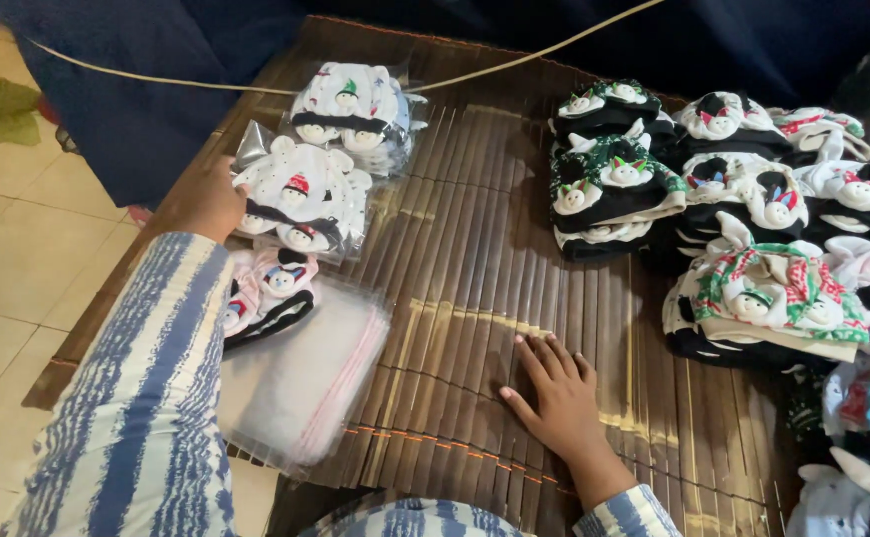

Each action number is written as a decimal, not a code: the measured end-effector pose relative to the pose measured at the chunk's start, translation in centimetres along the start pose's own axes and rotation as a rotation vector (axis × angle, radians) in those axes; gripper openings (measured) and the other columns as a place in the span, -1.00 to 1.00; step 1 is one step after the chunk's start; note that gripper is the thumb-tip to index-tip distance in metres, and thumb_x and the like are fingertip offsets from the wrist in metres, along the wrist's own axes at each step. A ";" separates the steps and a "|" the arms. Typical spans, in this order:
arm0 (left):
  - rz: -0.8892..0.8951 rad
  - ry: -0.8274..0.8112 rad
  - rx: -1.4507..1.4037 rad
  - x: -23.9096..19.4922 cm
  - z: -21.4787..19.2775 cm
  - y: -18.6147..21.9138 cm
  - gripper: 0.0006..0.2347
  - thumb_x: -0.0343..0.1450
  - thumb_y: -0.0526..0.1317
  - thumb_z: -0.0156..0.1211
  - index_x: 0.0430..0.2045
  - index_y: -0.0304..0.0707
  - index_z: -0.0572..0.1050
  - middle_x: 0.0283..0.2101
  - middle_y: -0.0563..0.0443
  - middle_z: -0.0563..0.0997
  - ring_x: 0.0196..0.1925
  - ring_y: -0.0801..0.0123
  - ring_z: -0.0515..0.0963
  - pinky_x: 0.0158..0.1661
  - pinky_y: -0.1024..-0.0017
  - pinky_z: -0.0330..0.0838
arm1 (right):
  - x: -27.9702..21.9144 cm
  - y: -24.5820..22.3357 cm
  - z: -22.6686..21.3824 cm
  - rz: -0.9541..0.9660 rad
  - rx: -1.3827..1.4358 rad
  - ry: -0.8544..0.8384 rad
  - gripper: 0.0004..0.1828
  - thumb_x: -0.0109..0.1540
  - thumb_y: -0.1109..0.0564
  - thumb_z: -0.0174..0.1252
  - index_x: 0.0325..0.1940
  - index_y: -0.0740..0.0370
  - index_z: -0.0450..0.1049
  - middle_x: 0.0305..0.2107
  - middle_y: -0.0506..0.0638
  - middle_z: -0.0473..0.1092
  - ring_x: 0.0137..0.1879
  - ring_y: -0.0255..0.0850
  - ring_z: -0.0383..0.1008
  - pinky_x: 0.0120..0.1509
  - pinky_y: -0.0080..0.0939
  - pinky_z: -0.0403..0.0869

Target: Packaging knitted hats into individual plastic bags

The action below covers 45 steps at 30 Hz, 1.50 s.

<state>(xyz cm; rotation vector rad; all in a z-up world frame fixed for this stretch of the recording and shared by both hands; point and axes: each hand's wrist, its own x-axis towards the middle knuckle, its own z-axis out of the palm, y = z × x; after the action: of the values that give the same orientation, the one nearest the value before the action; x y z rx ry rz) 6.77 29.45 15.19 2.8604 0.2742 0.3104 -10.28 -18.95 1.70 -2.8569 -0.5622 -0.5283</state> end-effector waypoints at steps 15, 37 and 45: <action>0.816 0.106 0.320 -1.5 9.0 -1.1 -0.38 0.28 0.09 0.23 0.28 0.07 0.31 0.34 -0.24 0.28 0.45 -0.07 0.17 0.34 -0.15 0.06 | -0.2 0.1 0.6 -0.006 -0.051 0.004 -0.15 0.19 -0.42 0.08 0.48 -0.04 0.23 0.32 -0.03 0.28 0.51 -0.06 0.15 0.45 0.20 0.08; 0.702 -0.189 0.426 0.5 7.2 1.5 -0.28 0.28 0.04 0.25 0.39 0.00 0.15 0.41 -0.33 0.21 0.51 -0.11 0.05 0.36 -0.21 -0.08 | -0.2 0.0 0.4 -0.011 -0.040 0.029 -0.17 0.18 -0.40 0.12 0.44 -0.01 0.29 0.33 -0.03 0.28 0.50 -0.07 0.16 0.46 0.19 0.07; 0.753 0.031 0.044 -6.7 13.4 15.0 -0.33 0.36 0.17 0.11 0.35 -0.03 0.09 0.43 -0.28 0.14 0.52 -0.18 -0.03 0.41 -0.19 -0.30 | 0.0 0.8 0.0 0.072 0.181 -0.057 -0.31 0.23 -0.27 0.14 0.38 0.01 0.32 0.34 -0.13 0.28 0.54 -0.14 0.10 0.50 0.14 -0.01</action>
<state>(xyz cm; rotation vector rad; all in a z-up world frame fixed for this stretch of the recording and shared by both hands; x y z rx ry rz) 5.86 10.74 5.30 2.8795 -0.8177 0.4800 -9.98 -19.74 1.61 -2.7150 -0.4880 -0.3647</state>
